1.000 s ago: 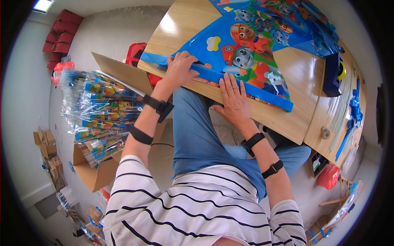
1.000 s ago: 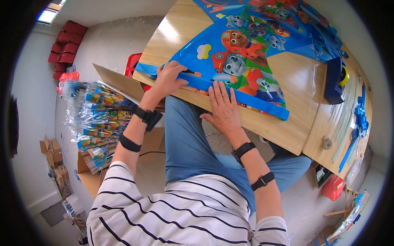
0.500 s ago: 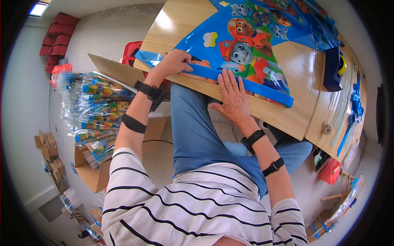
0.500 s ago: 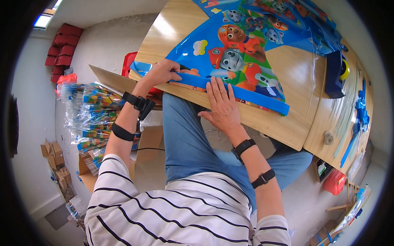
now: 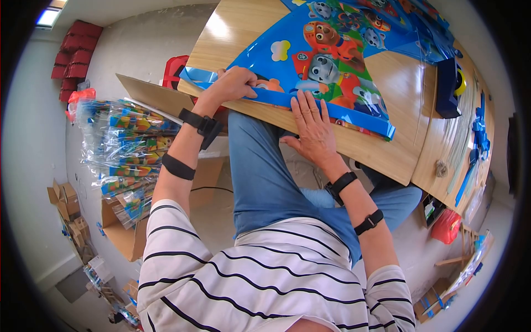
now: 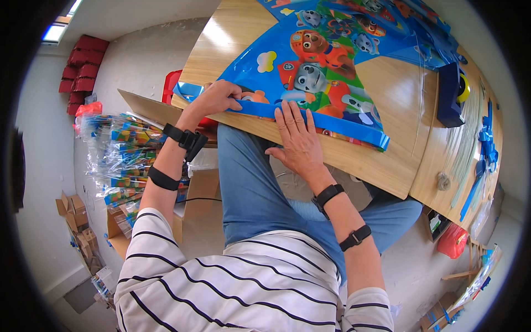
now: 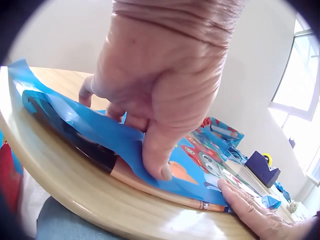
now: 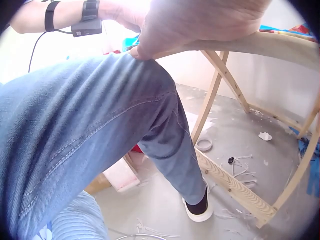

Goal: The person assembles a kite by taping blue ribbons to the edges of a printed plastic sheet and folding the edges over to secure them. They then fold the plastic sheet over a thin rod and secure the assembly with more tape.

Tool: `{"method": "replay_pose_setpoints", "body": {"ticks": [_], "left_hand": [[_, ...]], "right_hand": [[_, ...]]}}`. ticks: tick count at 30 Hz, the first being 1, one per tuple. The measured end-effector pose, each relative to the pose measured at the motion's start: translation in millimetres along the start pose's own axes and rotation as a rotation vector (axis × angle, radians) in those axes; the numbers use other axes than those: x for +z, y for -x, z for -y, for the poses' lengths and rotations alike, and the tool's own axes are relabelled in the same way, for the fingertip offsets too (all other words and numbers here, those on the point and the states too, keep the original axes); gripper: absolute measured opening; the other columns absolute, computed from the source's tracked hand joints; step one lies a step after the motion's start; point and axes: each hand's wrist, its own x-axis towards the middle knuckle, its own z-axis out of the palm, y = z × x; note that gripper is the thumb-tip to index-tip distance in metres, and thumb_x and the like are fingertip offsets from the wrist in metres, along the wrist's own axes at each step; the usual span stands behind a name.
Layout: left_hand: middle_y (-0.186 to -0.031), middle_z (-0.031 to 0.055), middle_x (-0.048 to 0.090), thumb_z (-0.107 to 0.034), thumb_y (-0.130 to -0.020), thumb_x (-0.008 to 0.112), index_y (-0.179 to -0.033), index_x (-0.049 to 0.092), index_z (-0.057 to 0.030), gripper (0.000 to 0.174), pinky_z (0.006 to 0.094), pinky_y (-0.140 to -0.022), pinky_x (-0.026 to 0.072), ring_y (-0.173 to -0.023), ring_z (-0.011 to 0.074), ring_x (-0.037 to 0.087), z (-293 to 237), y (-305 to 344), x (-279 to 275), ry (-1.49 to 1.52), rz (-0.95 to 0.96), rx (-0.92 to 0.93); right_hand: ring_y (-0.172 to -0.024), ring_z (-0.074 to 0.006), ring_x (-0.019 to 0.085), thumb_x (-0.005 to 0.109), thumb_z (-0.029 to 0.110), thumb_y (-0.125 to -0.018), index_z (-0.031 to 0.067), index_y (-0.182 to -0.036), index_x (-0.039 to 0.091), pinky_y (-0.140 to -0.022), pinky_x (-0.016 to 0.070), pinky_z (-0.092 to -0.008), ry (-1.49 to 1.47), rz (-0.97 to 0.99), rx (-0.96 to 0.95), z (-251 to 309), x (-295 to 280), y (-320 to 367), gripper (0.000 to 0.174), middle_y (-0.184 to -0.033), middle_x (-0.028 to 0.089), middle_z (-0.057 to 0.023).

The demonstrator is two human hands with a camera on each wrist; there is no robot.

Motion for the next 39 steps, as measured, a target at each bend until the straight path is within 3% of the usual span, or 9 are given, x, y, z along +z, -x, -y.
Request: {"method": "replay_pose_setpoints", "body": {"ticks": [17, 26, 32, 35, 38, 39], "left_hand": [[-0.073, 0.007, 0.065, -0.021, -0.078, 0.077, -0.08, 0.069, -0.0084, 0.015, 0.0473, -0.091, 0.0338, -0.079, 0.0268, 0.059, -2, 0, -1, -0.04, 0.021, 0.025], [-0.074, 0.006, 0.065, -0.019, -0.078, 0.079, -0.077, 0.066, -0.0079, 0.017, 0.0588, -0.095, 0.035, -0.078, 0.0277, 0.059, 0, -3, -1, -0.048, 0.033, 0.04], [-0.075, 0.0052, 0.067, -0.019, -0.077, 0.079, -0.077, 0.068, -0.0081, 0.016, 0.0749, -0.103, 0.0293, -0.084, 0.0298, 0.064, 1, -3, -1, -0.033, 0.022, 0.054], [-0.075, 0.0068, 0.068, -0.019, -0.077, 0.079, -0.078, 0.07, -0.0091, 0.014, 0.0769, -0.104, 0.0284, -0.086, 0.0315, 0.066, -6, 3, -2, -0.062, -0.015, -0.02], [-0.087, 0.0074, 0.07, -0.02, -0.078, 0.08, -0.086, 0.072, -0.0103, 0.014, 0.0774, -0.103, 0.0277, -0.096, 0.0307, 0.066, -9, 8, -7, -0.119, -0.043, -0.113], [-0.093, 0.0079, 0.07, -0.018, -0.079, 0.079, -0.09, 0.071, -0.0101, 0.016, 0.0743, -0.104, 0.0291, -0.1, 0.0316, 0.065, -7, 11, -4, -0.174, -0.187, -0.076]], "right_hand": [[-0.157, -0.0331, 0.021, 0.078, 0.058, -0.076, 0.0079, -0.161, 0.031, -0.126, 0.0172, -0.0555, 0.014, -0.013, -0.01, 0, -1, 1, 0.109, -0.167, 0.028, -0.0158], [-0.157, -0.0323, 0.021, 0.079, 0.057, -0.076, 0.0087, -0.161, 0.031, -0.126, 0.0185, -0.0552, 0.017, -0.009, -0.008, 1, -1, 0, 0.109, -0.167, 0.028, -0.0146], [-0.157, -0.0317, 0.021, 0.079, 0.057, -0.075, 0.0083, -0.159, 0.035, -0.126, 0.0194, -0.0559, 0.041, 0.001, -0.006, 1, 0, 0, 0.106, -0.167, 0.029, -0.013], [-0.157, -0.0316, 0.022, 0.08, 0.057, -0.075, 0.0084, -0.159, 0.036, -0.126, 0.0196, -0.0558, 0.059, 0.007, -0.001, 2, -1, 0, 0.107, -0.167, 0.03, -0.0132], [-0.156, -0.0317, 0.022, 0.081, 0.057, -0.074, 0.0085, -0.159, 0.036, -0.126, 0.0197, -0.0558, 0.063, 0.013, 0.002, 2, -2, 0, 0.107, -0.167, 0.03, -0.0131], [-0.156, -0.0318, 0.023, 0.081, 0.057, -0.074, 0.0085, -0.159, 0.036, -0.125, 0.0198, -0.0558, 0.062, 0.014, 0.003, 2, -2, -1, 0.108, -0.167, 0.03, -0.0131]]}}
